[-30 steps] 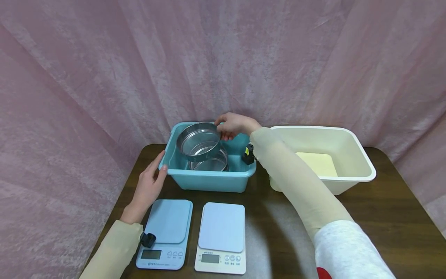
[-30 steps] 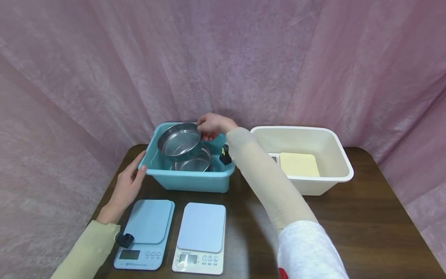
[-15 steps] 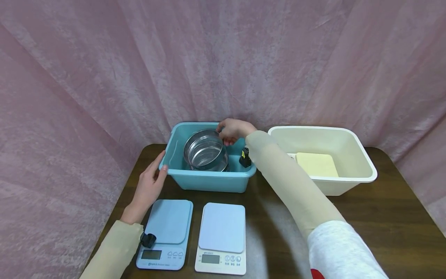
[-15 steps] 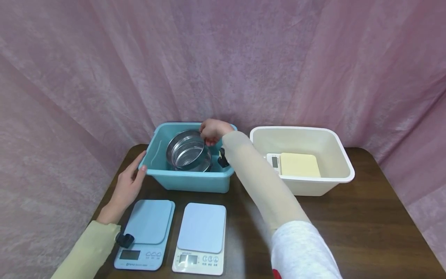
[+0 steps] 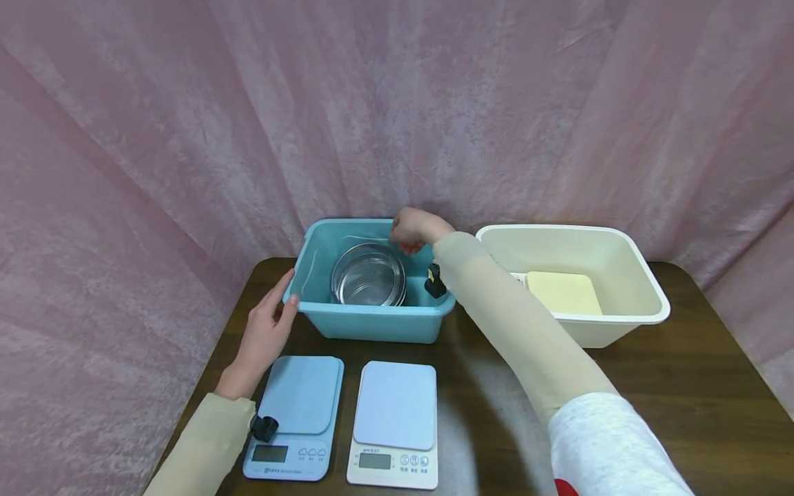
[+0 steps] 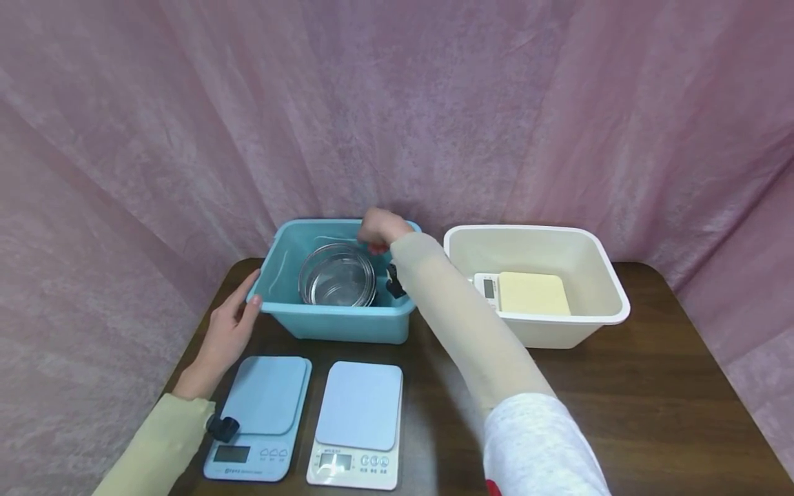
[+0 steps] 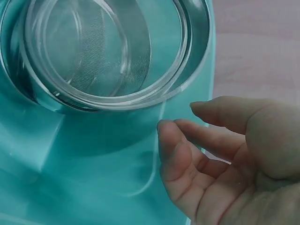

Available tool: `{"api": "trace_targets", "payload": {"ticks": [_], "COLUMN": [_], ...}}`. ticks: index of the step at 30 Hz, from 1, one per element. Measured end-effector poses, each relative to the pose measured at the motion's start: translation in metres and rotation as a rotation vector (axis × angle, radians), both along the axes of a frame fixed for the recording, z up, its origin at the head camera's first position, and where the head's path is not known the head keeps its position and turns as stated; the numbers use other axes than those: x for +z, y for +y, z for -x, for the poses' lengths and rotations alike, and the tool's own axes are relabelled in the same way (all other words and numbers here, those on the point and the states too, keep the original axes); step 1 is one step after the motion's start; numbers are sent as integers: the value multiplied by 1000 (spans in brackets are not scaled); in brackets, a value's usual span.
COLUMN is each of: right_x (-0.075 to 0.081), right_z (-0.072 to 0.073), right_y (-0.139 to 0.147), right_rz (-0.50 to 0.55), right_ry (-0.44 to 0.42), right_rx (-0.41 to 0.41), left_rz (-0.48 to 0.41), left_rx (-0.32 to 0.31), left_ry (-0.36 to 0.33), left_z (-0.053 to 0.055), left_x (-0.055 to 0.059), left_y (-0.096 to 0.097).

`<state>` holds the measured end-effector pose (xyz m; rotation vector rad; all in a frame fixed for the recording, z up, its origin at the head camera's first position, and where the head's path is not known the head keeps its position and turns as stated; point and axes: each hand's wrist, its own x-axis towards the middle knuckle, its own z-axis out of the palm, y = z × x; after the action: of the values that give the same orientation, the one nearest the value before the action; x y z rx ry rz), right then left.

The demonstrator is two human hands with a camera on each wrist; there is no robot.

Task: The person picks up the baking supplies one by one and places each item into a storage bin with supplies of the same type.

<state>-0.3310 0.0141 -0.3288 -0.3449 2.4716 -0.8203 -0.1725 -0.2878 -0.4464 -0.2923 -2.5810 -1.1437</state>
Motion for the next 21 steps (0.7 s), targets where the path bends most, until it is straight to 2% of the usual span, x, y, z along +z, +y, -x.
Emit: {"api": "trace_targets", "payload": {"ticks": [10, 21], "right_x": [16, 31], "right_z": [-5, -23], "right_y": [3, 19], "right_rz": [35, 100], "right_ry": [78, 179], "right_rx": [47, 89], "left_rz": [-17, -13], "left_rx": [-12, -8], "left_ry": [-10, 3], "left_z": [4, 6], "left_x": [-1, -2], "left_y": [-2, -3]}}
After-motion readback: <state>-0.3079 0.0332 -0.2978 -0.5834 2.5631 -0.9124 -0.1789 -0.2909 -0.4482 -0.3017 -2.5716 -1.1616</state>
